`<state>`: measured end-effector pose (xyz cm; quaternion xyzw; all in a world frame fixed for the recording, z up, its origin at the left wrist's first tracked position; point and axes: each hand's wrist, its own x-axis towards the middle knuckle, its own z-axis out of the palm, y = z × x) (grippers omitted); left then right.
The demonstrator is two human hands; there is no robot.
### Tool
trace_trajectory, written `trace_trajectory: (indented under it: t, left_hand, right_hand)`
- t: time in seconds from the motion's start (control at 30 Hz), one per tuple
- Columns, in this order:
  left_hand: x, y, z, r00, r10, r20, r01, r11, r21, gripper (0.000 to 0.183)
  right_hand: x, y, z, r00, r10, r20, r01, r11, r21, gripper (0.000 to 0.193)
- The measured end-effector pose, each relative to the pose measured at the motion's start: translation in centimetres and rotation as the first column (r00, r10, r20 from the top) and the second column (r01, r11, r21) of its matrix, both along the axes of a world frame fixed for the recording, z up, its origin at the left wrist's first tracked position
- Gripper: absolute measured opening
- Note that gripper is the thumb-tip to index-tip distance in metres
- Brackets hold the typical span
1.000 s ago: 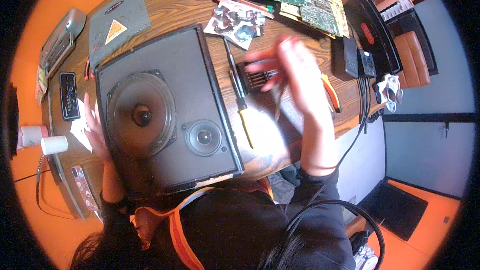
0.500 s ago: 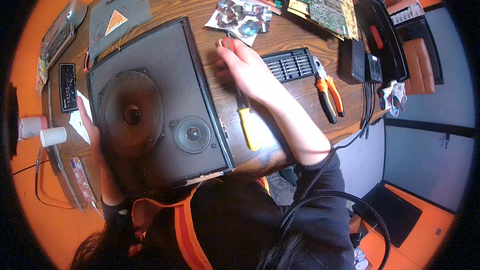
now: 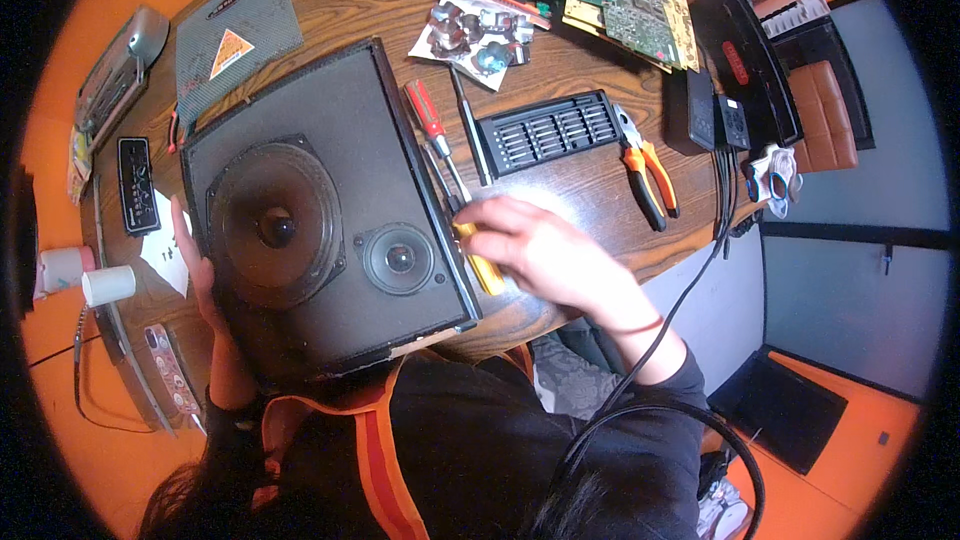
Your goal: The person uses a screwdriver to remove screws from the bottom and front grille of a portable speaker. They then remove the grille to expose the internal speaker cone and continue unscrewing components inside.
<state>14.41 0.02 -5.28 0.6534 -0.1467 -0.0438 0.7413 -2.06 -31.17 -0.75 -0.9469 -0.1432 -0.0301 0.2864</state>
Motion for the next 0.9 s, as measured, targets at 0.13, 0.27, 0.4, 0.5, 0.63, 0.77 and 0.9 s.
trace_trajectory:
  t: [0.13, 0.27, 0.4, 0.5, 0.63, 0.77, 0.9]
  left_hand:
    - [0.9, 0.6, -0.5, 0.998, -0.014, 0.067, 0.009, 0.998, 0.067, 0.104]
    - [0.2, 1.0, -0.1, 1.000, 0.012, 0.025, -0.014, 0.995, 0.096, 0.100]
    - [-0.7, 0.9, 0.8, 0.999, -0.006, 0.033, 0.003, 0.996, 0.086, 0.097]
    - [-0.9, 0.9, 1.1, 1.000, -0.019, 0.018, 0.017, 0.995, 0.099, 0.097]
    - [-0.6, 1.2, 0.3, 1.000, -0.017, -0.008, 0.017, 0.995, 0.101, 0.097]
    - [-0.1, 1.3, -0.5, 0.999, -0.008, 0.037, 0.005, 0.996, 0.087, 0.093]
    - [-0.3, 0.6, -0.6, 0.997, -0.042, 0.068, 0.041, 0.999, 0.014, 0.087]
  right_hand:
    - [-1.2, 0.6, -1.7, 0.999, -0.015, 0.034, 0.022, 0.977, -0.210, 0.020]
    - [-0.8, -0.3, -2.7, 0.988, 0.084, 0.126, -0.037, 0.941, -0.337, 0.025]
    - [-0.4, -1.7, -3.6, 0.918, 0.153, 0.366, -0.021, 0.940, -0.340, 0.030]
    - [0.2, -2.2, -4.0, 0.851, -0.158, 0.501, 0.033, 0.968, 0.250, 0.035]
    - [1.1, -2.1, -3.2, 0.762, -0.639, 0.108, 0.016, 0.185, 0.983, 0.026]
    - [2.7, -2.3, -1.1, 0.713, -0.701, -0.031, -0.011, -0.056, 0.998, 0.025]
    - [5.8, -1.9, 1.7, 0.852, -0.514, 0.104, -0.077, 0.073, 0.994, 0.034]
